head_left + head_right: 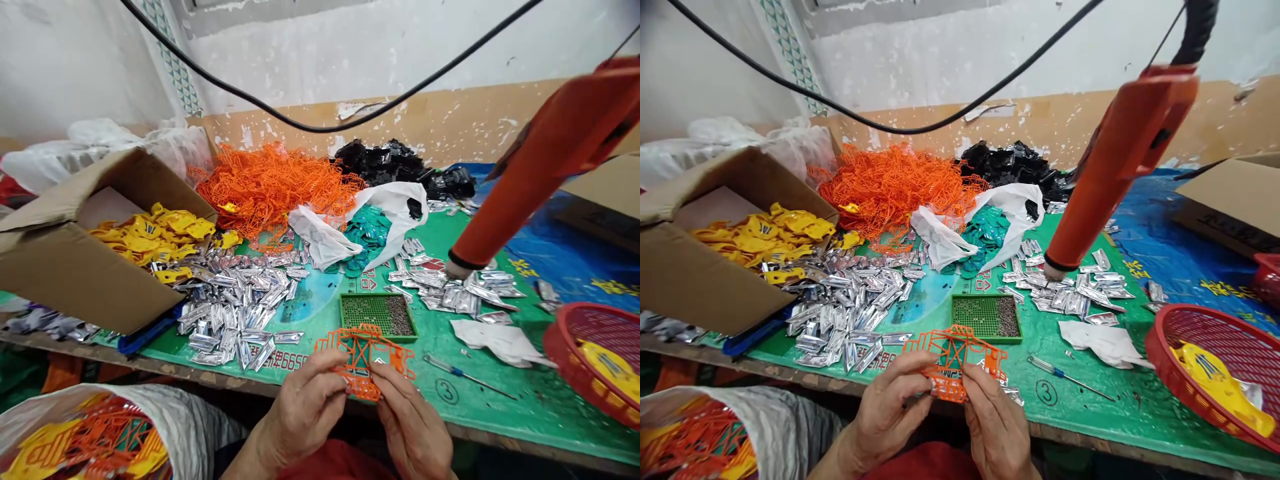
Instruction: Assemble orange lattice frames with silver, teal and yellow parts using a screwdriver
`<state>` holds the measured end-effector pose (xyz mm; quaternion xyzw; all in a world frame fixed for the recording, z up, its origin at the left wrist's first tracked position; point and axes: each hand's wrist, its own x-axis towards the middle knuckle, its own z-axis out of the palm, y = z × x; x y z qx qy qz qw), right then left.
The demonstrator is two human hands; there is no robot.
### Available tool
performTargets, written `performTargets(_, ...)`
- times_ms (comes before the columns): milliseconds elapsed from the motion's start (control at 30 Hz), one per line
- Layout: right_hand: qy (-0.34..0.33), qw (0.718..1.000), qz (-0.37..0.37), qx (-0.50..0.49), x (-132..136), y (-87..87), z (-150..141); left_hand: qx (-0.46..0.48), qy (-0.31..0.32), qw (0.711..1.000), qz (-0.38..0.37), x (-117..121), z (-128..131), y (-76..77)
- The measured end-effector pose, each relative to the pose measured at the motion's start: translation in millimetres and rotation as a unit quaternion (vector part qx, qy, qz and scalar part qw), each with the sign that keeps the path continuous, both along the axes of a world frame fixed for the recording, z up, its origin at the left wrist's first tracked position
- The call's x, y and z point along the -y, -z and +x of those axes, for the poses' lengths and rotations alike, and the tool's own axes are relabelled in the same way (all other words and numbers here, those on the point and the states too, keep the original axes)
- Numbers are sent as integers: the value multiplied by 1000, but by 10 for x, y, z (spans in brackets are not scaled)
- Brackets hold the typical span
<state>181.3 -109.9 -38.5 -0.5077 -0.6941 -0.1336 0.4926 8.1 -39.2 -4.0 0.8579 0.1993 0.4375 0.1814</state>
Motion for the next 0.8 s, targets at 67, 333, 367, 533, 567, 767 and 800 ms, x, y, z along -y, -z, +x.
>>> performTargets(67,9,1000,1,7,9,20,-10,-1,4,1000,-5,3,-13,6)
performTargets(333,16,999,-5,36,15,16,-8,21,26,999,-25,-3,-17,35)
performTargets(367,13,999,-3,37,12,9,-3,24,29,999,-27,-6,-17,34)
performTargets(533,-8,998,3,65,3,-5,53,36,50,997,-47,-16,-18,29)
performTargets(567,-12,997,3,70,1,-12,66,37,48,997,-48,-16,-16,27)
performTargets(767,12,993,5,116,-29,-87,82,26,4,999,-31,-8,27,10)
performTargets(800,22,992,5,122,-39,-93,76,14,-11,999,-27,-4,32,7)
